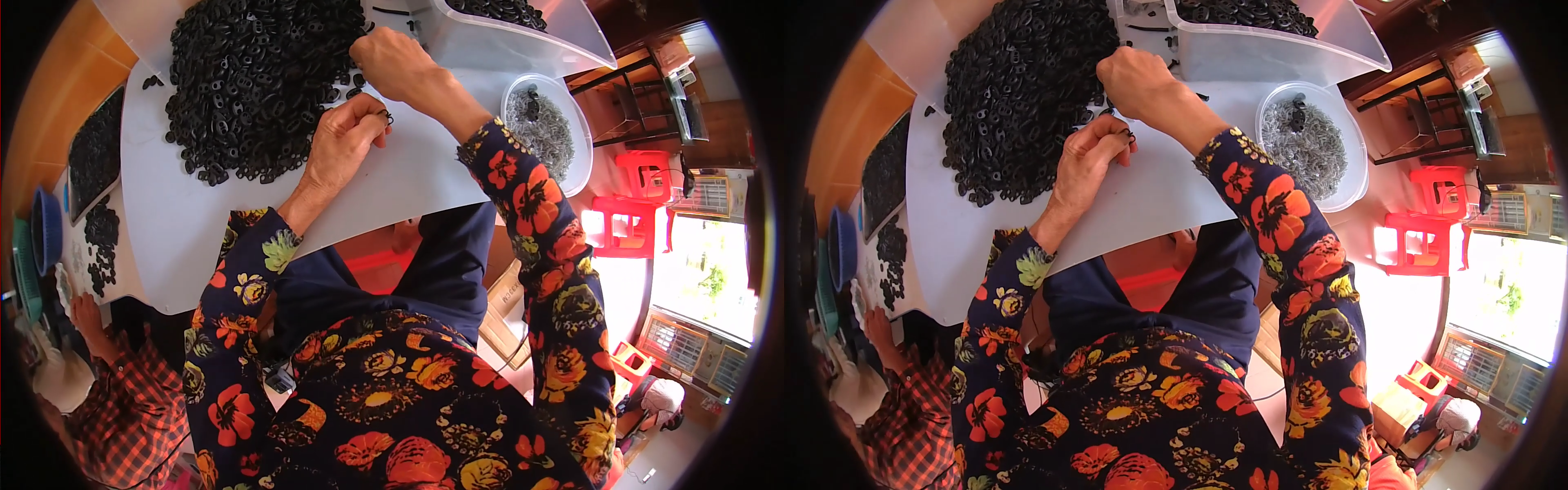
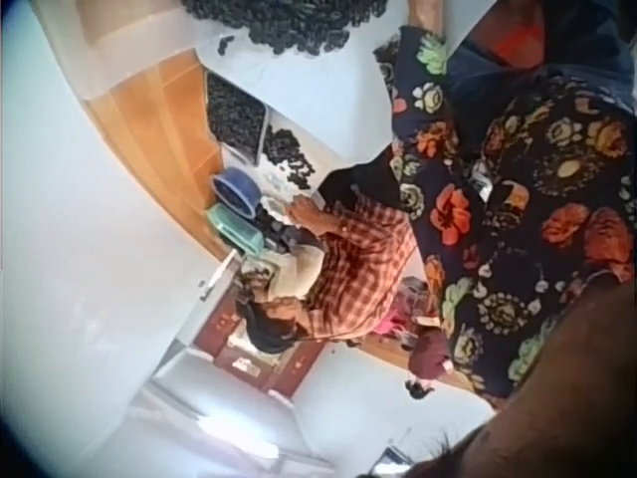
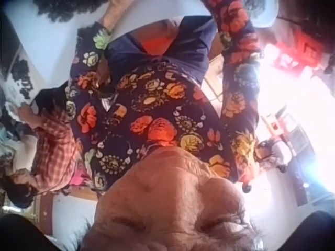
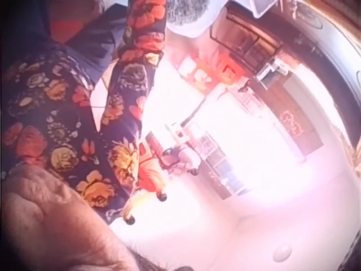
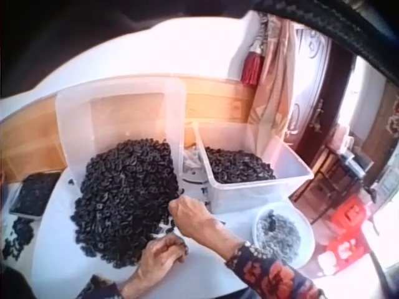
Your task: The person assembles cord locks by repeatedly picking up plastic components and pins from the table and fitting them together by hand.
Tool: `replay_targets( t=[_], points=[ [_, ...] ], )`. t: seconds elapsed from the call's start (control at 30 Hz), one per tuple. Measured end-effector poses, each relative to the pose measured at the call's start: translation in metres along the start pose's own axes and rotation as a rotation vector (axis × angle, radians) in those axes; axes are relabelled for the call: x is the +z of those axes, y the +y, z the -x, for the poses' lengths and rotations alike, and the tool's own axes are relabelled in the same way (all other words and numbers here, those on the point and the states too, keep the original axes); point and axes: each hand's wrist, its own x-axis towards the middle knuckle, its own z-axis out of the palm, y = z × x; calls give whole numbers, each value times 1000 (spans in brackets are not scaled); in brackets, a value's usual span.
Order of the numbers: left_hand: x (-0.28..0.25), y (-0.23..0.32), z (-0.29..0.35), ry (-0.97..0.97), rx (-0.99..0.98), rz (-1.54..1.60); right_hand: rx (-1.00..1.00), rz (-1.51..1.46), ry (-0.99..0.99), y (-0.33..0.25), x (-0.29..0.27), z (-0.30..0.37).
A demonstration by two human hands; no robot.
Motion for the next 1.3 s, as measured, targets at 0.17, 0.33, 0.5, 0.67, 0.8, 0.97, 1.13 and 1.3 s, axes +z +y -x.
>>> replay_targets(
  t=[0.17,0.33,0.5,0.67,0.8,0.97,1.13,1.3],
  points=[
    [0,-6,-2,-1,10,17,-20,54,-65,-3,-8,-5],
    [-4,-5,-1,17,22,7,86,-136,-30,8,-20,20],
    [-4,-8,-3,30,55,-11,141,-454,137,7,-19,76],
    [-2,-9,-3,20,74,-24,247,-573,83,10,-6,101],
    [-1,-5,-3,23,74,-67,443,-1157,96,6,1,99],
    [0,-4,-1,9,69,-65,400,-1401,117,0,5,97],
    [-4,-8,-1,-1,86,-104,329,-1474,143,-1,8,96],
    [-2,-10,-2,-3,96,-119,369,-1477,165,-1,10,98]
  ],
)
